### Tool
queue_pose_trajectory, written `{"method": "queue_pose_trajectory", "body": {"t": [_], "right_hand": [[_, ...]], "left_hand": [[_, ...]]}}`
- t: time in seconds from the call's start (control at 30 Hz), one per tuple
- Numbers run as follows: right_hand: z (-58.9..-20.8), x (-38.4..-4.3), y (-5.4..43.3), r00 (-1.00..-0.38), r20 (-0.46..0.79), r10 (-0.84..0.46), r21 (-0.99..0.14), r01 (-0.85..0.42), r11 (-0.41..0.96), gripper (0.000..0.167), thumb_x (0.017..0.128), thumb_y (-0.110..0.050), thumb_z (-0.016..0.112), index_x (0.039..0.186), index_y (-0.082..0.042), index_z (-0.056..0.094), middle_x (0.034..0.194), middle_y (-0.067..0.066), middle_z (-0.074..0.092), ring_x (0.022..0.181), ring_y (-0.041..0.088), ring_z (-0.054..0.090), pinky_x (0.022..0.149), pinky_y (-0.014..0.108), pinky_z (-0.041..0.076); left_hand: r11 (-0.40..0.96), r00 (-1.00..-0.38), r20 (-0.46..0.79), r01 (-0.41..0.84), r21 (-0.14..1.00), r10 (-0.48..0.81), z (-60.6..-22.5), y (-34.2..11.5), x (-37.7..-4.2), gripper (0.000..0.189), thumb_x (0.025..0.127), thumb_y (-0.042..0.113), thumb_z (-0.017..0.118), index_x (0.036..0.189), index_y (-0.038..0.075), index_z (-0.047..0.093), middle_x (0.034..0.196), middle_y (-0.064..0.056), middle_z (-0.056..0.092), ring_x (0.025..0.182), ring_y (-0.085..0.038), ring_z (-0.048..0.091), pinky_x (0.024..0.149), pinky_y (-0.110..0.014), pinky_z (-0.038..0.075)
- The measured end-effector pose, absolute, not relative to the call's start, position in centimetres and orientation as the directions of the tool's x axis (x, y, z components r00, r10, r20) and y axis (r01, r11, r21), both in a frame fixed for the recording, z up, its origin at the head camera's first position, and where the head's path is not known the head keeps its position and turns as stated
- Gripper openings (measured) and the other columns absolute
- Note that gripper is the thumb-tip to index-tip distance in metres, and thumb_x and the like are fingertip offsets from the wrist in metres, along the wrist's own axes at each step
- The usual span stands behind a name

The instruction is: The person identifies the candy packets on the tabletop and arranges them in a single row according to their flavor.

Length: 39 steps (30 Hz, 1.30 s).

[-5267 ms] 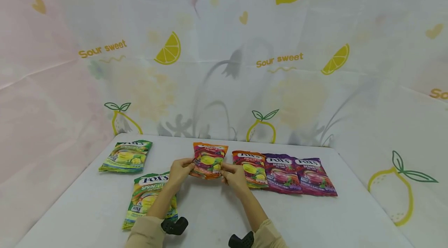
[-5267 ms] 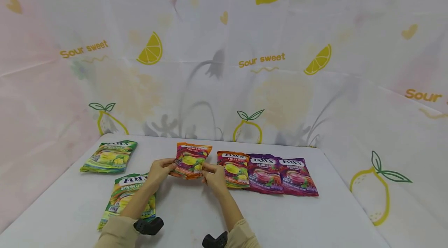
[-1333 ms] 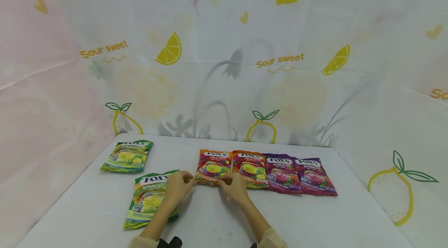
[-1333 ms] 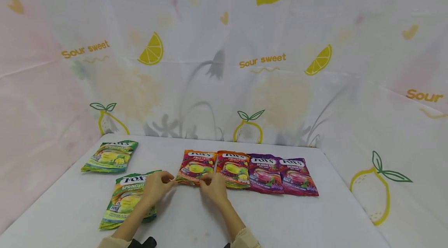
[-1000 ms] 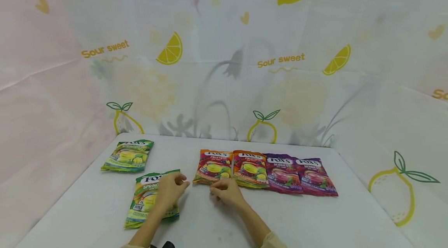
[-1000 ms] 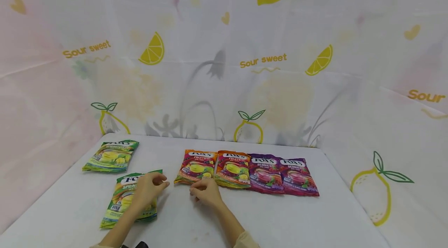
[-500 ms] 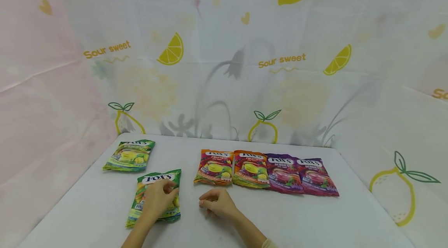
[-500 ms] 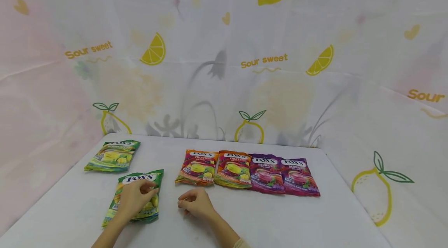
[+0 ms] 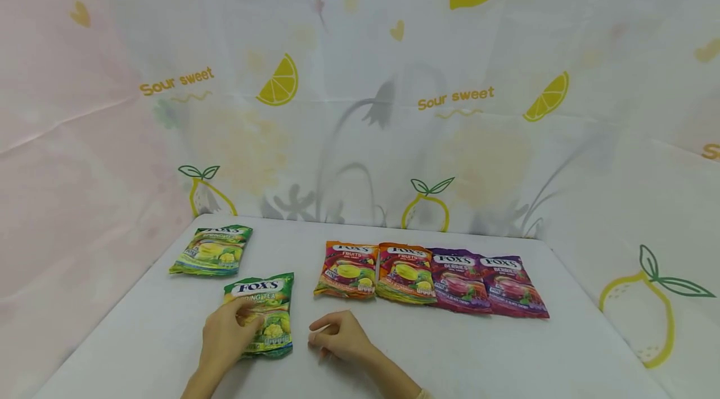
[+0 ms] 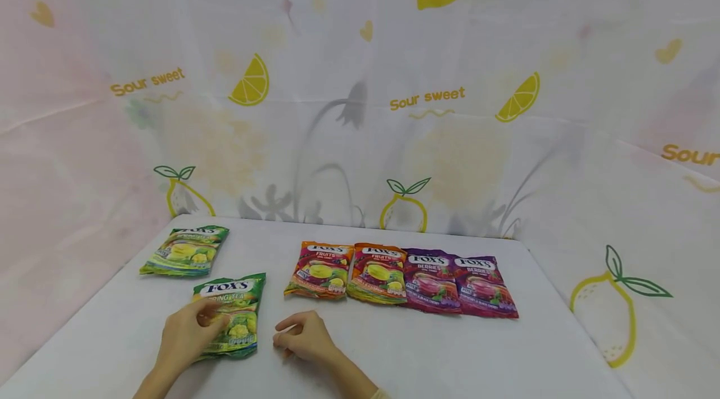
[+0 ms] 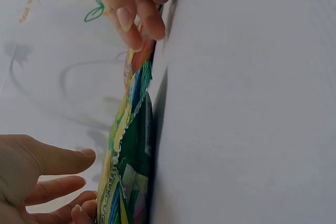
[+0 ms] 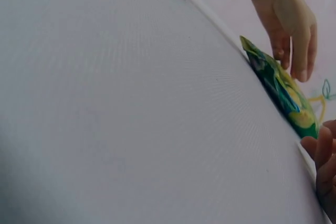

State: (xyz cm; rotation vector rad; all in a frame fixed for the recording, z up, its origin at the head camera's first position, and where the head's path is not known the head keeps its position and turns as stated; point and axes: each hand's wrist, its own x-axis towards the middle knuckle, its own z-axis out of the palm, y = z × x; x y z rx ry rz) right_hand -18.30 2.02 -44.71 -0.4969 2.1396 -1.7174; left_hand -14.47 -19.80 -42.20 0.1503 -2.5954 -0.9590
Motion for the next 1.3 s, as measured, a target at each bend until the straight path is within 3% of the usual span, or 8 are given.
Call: {"method": "queue_pose_trajectory", "body": {"t": [0.37,0.63,0.97,1.3], "right_hand": [[-44.7,-17.7,0.8,-0.847,-0.081,-0.526,-0.977,-0.036,0.208,0.019,0.083,-0.007,0.067,0.099,0.004,0.069,0.077,0.018,0.071,0.045,0.003,0.051,0.040,0.015,0.034],[-44.7,-17.3,-0.2,-0.820,-0.087,-0.566,-0.985,-0.015,0.173,0.023,0.083,-0.005,0.067,0.104,0.005,0.067,0.081,0.023,0.070,0.045,0.003,0.051,0.039,0.015,0.032],[-44.4,-17.2,-0.7,-0.822,-0.095,-0.562,-0.985,-0.003,0.171,0.025,0.084,-0.004,0.066,0.107,0.004,0.067,0.080,0.022,0.070,0.044,0.003,0.049,0.038,0.015,0.033],[-45.0,-18.0,-0.9,-0.811,-0.006,-0.586,-0.945,-0.187,0.268,0.028,0.084,-0.012,0.066,0.106,0.006,0.067,0.065,-0.009,0.063,0.043,-0.001,0.048,0.040,0.014,0.038]], "left_hand": [[0.757,-0.944,0.197,-0.076,0.649,-0.264,-42.5,-22.4,-13.1,0.043,0.072,0.014,0.077,0.103,-0.010,0.063,0.085,-0.016,0.065,0.071,-0.022,0.055,0.059,-0.031,0.041],[0.781,-0.962,0.101,-0.143,0.608,-0.255,-42.5,-23.7,-12.9,0.062,0.072,0.028,0.078,0.111,-0.016,0.056,0.090,-0.024,0.062,0.083,-0.036,0.058,0.069,-0.048,0.047],[0.762,-0.965,-0.071,-0.243,0.600,-0.252,-42.9,-24.7,-12.6,0.073,0.075,0.038,0.074,0.110,-0.022,0.051,0.083,-0.016,0.062,0.079,-0.029,0.058,0.071,-0.046,0.047],[0.759,-0.964,-0.137,-0.264,0.595,-0.228,-43.0,-25.3,-12.5,0.076,0.074,0.045,0.075,0.105,-0.021,0.055,0.081,-0.014,0.064,0.079,-0.028,0.059,0.072,-0.045,0.049]]}}
